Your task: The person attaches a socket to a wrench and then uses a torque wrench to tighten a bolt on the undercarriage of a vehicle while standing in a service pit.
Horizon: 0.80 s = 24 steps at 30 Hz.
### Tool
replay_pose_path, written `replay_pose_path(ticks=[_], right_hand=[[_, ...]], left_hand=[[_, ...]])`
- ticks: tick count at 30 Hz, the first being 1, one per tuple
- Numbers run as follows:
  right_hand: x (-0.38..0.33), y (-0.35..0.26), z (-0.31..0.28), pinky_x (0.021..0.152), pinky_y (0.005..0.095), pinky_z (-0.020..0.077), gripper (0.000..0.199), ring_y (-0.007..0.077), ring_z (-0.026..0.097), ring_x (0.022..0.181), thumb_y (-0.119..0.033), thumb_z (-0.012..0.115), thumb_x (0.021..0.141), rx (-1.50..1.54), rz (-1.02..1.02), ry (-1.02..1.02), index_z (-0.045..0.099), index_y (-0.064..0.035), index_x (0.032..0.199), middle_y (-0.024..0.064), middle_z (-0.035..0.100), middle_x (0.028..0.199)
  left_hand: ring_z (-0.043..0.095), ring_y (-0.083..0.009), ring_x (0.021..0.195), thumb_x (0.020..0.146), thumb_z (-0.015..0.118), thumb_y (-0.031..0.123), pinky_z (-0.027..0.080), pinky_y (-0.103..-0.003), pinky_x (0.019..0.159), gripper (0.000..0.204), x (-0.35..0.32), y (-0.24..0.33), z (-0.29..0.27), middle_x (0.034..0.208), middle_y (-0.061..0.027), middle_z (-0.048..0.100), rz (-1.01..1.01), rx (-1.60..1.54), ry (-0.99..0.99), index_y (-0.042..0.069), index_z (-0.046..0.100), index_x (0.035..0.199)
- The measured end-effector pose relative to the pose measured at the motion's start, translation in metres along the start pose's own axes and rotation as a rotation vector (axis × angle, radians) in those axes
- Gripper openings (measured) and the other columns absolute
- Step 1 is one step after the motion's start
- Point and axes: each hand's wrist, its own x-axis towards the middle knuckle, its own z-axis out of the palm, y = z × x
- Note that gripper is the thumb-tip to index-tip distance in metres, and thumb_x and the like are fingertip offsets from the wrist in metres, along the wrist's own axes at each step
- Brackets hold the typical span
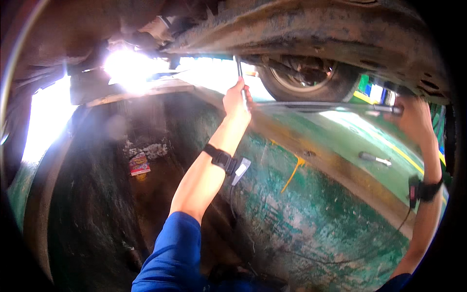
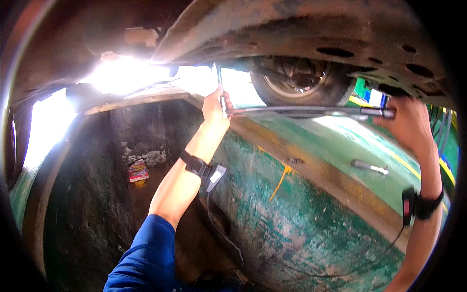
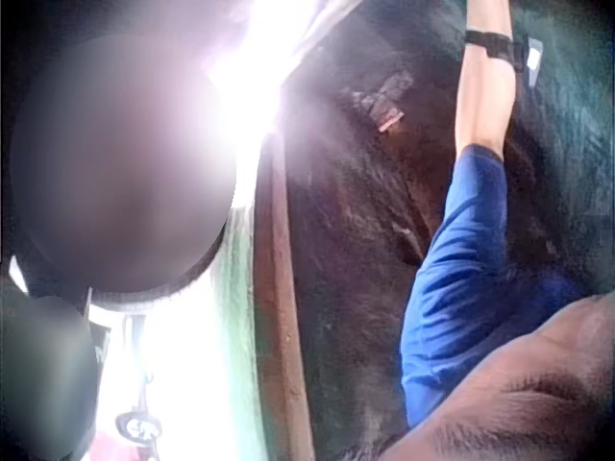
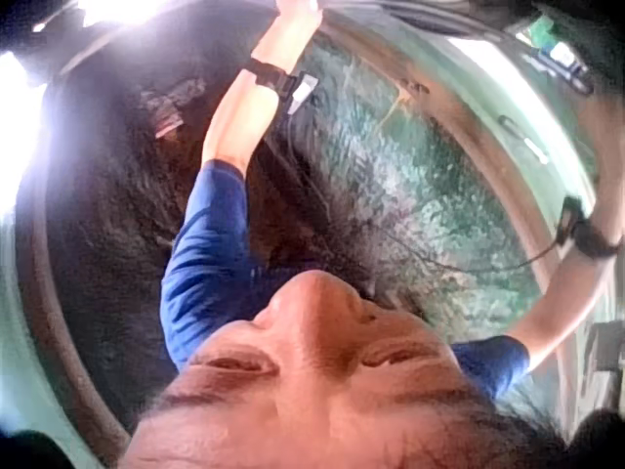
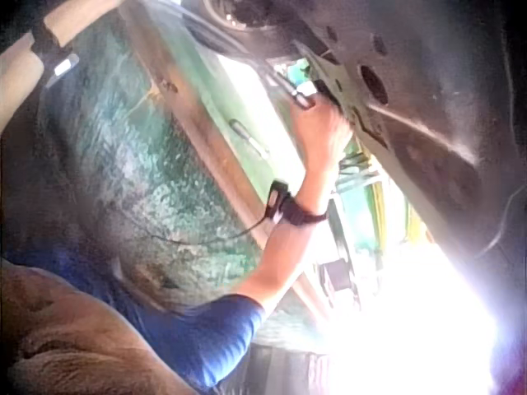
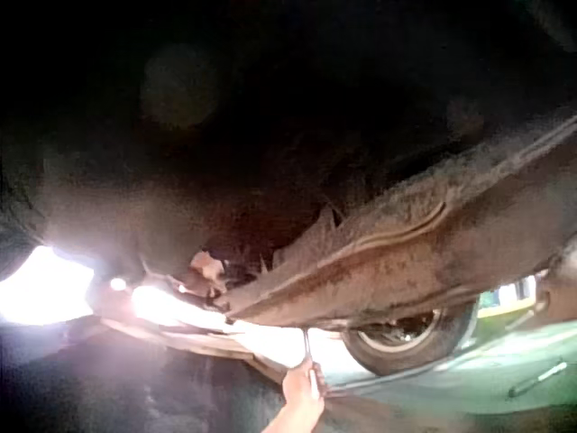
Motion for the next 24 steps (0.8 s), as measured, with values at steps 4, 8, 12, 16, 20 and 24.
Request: replay_pose_path(ticks=[4, 8, 12, 16, 20, 24], right_hand=[[0.009, 0.0, 0.002, 0.075, 0.045, 0.0502, 0.041, 0.0369, 0.065, 0.081, -0.039, 0.083, 0.073, -0.004, 0.035, -0.054, 0.069, -0.001, 0.076, 0.0198, 0.066, 0.08], [-0.004, -0.025, -0.029, 0.079, 0.0464, 0.0505, 0.037, 0.0366, 0.065, 0.084, -0.034, 0.081, 0.074, -0.028, 0.128, -0.142, 0.068, 0.0011, 0.076, 0.0202, 0.066, 0.084], [-0.008, -0.029, -0.033, 0.079, 0.0469, 0.0514, 0.028, 0.04, 0.066, 0.084, -0.025, 0.076, 0.074, -0.107, 0.139, -0.087, 0.067, 0.0009, 0.075, 0.0225, 0.067, 0.089], [-0.014, -0.018, -0.021, 0.081, 0.0469, 0.0535, 0.021, 0.0413, 0.067, 0.088, -0.019, 0.071, 0.078, -0.215, 0.165, -0.181, 0.065, 0.0009, 0.083, 0.0236, 0.069, 0.092], [-0.005, -0.021, -0.019, 0.084, 0.0462, 0.0543, 0.018, 0.039, 0.069, 0.092, -0.013, 0.067, 0.081, -0.216, 0.125, -0.211, 0.067, 0.0016, 0.092, 0.0237, 0.07, 0.094], [-0.017, -0.025, -0.016, 0.078, 0.0446, 0.0513, 0.017, 0.0335, 0.066, 0.089, -0.014, 0.065, 0.084, -0.296, 0.119, -0.231, 0.061, 0.0, 0.092, 0.02, 0.066, 0.091]], left_hand=[[0.05, -0.0138, 0.059, 0.096, 0.068, 0.03, 0.04, -0.031, 0.052, 0.028, -0.006, 0.0, 0.016, 0.074, -0.0019, 0.058, 0.046, -0.036, 0.144, 0.006, 0.063, 0.084], [0.048, -0.0152, 0.055, 0.095, 0.07, 0.032, 0.04, -0.03, 0.051, 0.034, 0.01, -0.001, 0.003, 0.07, -0.0039, 0.057, 0.14, 0.068, 0.153, 0.003, 0.062, 0.08], [0.051, -0.019, 0.046, 0.095, 0.069, 0.033, 0.041, -0.034, 0.043, 0.041, 0.008, -0.003, 0.009, 0.066, -0.0082, 0.056, 0.032, 0.375, 0.127, -0.003, 0.06, 0.076], [0.053, -0.0241, 0.044, 0.09, 0.068, 0.03, 0.042, -0.039, 0.041, 0.041, 0.003, -0.005, 0.012, 0.068, -0.0154, 0.061, 0.005, 0.493, 0.159, -0.009, 0.062, 0.079], [0.051, -0.0229, 0.042, 0.088, 0.065, 0.023, 0.04, -0.039, 0.039, 0.032, 0.013, 0.004, 0.003, 0.061, -0.0142, 0.059, 0.097, 0.528, 0.146, -0.006, 0.062, 0.075], [0.053, -0.0216, 0.043, 0.089, 0.06, 0.018, 0.043, -0.038, 0.04, 0.028, 0.022, -0.01, -0.007, 0.063, -0.013, 0.06, 0.155, 0.449, 0.078, -0.006, 0.063, 0.075]])
